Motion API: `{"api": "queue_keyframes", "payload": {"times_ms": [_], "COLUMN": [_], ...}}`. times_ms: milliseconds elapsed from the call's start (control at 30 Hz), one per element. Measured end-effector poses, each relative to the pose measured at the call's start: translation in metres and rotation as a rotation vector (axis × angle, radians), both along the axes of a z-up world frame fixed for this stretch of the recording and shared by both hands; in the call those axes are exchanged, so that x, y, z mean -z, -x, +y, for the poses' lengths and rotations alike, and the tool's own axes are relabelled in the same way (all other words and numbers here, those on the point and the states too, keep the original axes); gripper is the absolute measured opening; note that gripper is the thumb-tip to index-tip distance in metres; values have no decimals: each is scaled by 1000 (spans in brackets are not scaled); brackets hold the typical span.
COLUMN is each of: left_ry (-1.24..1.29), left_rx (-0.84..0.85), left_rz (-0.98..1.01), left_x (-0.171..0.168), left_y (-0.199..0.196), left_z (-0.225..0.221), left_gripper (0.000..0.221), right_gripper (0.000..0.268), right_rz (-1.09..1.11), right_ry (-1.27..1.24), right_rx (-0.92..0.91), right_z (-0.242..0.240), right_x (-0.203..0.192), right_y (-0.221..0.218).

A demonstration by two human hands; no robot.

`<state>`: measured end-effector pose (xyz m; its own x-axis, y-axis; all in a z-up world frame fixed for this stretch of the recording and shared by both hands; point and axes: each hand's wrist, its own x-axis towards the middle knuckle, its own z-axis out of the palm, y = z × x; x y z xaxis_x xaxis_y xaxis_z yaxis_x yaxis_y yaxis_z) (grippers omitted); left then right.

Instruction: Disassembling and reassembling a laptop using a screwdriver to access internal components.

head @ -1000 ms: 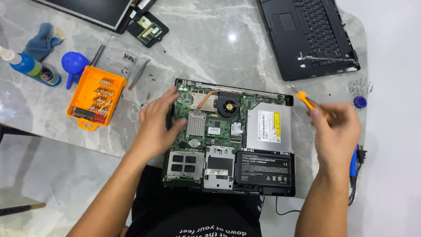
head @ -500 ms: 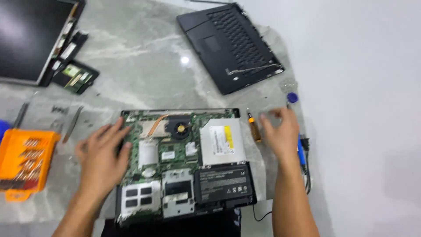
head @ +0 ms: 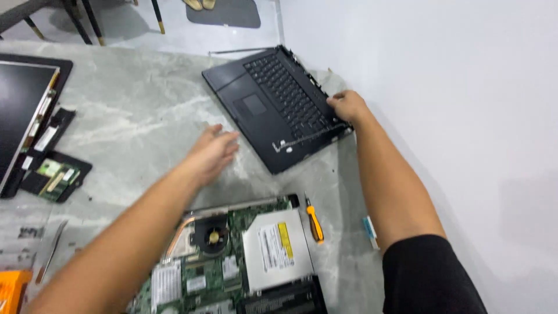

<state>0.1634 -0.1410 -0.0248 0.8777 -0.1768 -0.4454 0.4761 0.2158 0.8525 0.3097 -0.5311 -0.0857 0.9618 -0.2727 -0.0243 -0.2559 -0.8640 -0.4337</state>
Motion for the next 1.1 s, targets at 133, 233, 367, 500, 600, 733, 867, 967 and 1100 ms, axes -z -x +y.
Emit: {"api": "queue_keyframes", "payload": {"times_ms": [133,233,367,500,600,733,867,967,1100], "left_ry": [19,76,-24,-133,-94,24,96,78,106], "left_rx": [9,-32,-55,-52,-173,-189,-277,-329,-405], "left_rz": [30,76,83,20,-16,14,-85,-137,-172], "left_x": [-14,-1,-3,-1,-26,-33,-1,2,12], "left_y": [-1,-10,-16,-15,-2,6,-2,-3,-7], "left_z": [-23,-36,-44,-52,-58,-57,-55,-53,-45], "left_gripper": [85,90,86,70,54,53,46,43,39], "right_gripper": [38,35,34,29,25,38,28,24,30], "right_rz": [77,80,115,106,-9,75,57,24,15], "right_ry": [44,52,-15,-167,-187,-140,-114,-98,-232], "right_rx": [37,52,31,67,138,110,26,-1,-31], "right_z": [12,15,29,45,32,25,21,22,31], "right_x": [-14,-13,-28,-47,-42,-31,-15,-8,-32], "right_y": [1,-1,10,38,43,47,40,37,46]}}
